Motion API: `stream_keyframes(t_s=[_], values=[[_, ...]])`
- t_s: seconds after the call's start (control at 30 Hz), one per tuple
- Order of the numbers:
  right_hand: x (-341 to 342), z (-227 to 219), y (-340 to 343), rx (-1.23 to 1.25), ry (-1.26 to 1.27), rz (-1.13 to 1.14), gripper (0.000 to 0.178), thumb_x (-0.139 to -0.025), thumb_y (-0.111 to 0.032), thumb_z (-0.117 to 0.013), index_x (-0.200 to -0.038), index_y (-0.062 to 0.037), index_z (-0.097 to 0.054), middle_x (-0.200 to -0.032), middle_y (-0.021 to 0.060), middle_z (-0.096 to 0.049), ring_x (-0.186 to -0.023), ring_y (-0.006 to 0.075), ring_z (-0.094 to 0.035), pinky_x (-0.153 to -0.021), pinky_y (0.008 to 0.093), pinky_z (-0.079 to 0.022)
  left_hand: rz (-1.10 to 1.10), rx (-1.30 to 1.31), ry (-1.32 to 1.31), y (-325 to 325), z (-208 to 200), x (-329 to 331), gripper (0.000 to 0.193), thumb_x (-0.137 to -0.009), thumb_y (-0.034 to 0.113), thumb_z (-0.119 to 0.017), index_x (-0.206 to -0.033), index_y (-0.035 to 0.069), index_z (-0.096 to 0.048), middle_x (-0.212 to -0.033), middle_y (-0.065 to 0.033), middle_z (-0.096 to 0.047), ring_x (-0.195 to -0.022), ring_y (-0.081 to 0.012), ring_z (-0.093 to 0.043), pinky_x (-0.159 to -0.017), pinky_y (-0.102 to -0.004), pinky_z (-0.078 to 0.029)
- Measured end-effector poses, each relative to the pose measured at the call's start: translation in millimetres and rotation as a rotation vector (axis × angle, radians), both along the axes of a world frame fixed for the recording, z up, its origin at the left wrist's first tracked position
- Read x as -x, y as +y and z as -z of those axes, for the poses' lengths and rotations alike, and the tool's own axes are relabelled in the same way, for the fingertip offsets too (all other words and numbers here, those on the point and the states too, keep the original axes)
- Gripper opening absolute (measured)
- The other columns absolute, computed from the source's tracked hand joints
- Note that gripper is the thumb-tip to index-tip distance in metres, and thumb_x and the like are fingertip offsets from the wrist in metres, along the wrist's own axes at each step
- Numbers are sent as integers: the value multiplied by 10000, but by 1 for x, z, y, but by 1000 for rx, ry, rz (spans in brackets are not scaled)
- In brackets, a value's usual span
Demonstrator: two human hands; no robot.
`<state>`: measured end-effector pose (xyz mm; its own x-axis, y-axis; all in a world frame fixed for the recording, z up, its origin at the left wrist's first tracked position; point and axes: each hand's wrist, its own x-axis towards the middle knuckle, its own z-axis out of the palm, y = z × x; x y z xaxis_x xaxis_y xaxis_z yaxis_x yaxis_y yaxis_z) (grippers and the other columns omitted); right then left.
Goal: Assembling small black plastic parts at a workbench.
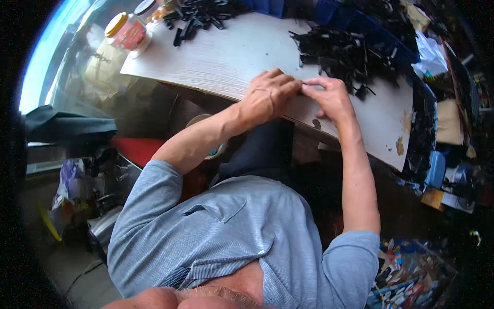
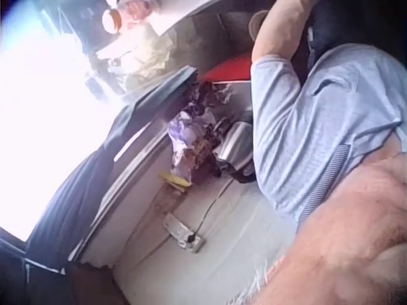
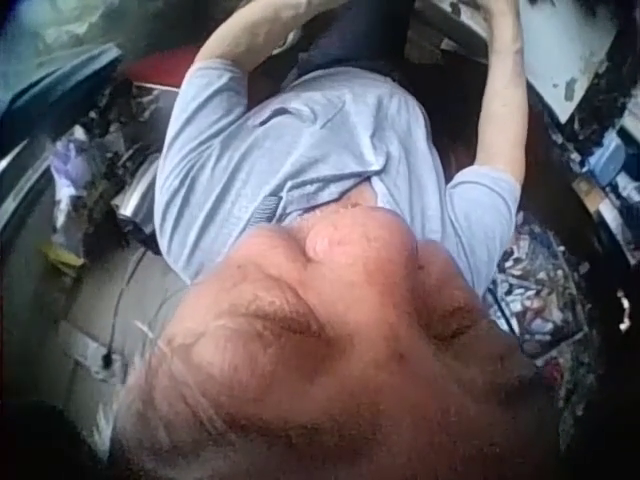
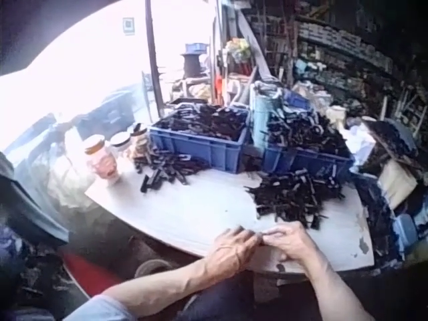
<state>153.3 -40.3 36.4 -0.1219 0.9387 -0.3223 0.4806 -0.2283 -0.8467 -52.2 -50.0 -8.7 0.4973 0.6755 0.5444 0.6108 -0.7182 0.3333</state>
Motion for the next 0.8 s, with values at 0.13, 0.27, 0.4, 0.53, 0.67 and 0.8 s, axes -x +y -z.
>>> stream_keyframes(t_s=[0.13, 0.27, 0.4, 0.53, 0.67, 0.8], values=[[5, -7, -6, 17, -4, -33, 309, -857, -186, -796, -1129, -48, -746, -856, 72, -709, -487, 107, -556, -440, 256, -480, 40, -69, -15, -9, 2, 14, 340, -797, 115, -747, -1130, 119, -678, -1092, -72, -690, -978, -268, -644, -860, -403, -528], [11, -10, -14, 11, 21, -30, 295, -848, -162, -804, -1105, -38, -730, -724, 15, -636, -463, 72, -505, -426, 236, -437, 60, -91, -19, -15, -1, 18, 350, -791, 112, -755, -1129, 137, -670, -1126, -67, -674, -977, -273, -635, -860, -404, -519], [6, -10, -14, 51, 30, -63, 274, -855, -141, -800, -1103, -51, -726, -704, -2, -627, -511, 48, -508, -418, 230, -408, 48, -53, 13, -24, -5, 20, 368, -787, 111, -766, -1138, 146, -662, -1123, -70, -670, -989, -272, -628, -868, -411, -504], [10, -14, -17, 47, 34, -71, 256, -862, -131, -792, -1095, -51, -722, -662, -29, -582, -513, 39, -487, -419, 230, -398, 60, -45, -29, -23, 0, 21, 390, -795, 144, -775, -1164, 156, -649, -1156, -75, -657, -1002, -282, -622, -873, -416, -494], [8, -10, -18, 37, 36, -54, 258, -868, -115, -777, -1111, -54, -718, -661, -31, -579, -522, 41, -490, -424, 230, -404, 57, -38, 11, -23, -1, 18, 408, -797, 153, -779, -1182, 148, -644, -1192, -93, -642, -1031, -292, -626, -886, -428, -502], [10, -10, -18, 25, 50, -59, 270, -861, -114, -775, -1116, -48, -716, -667, -6, -620, -519, 54, -523, -435, 240, -424, 39, -104, -83, -31, 0, 17, 439, -759, 103, -781, -1179, 130, -655, -1198, -116, -638, -1064, -310, -634, -901, -439, -517]])
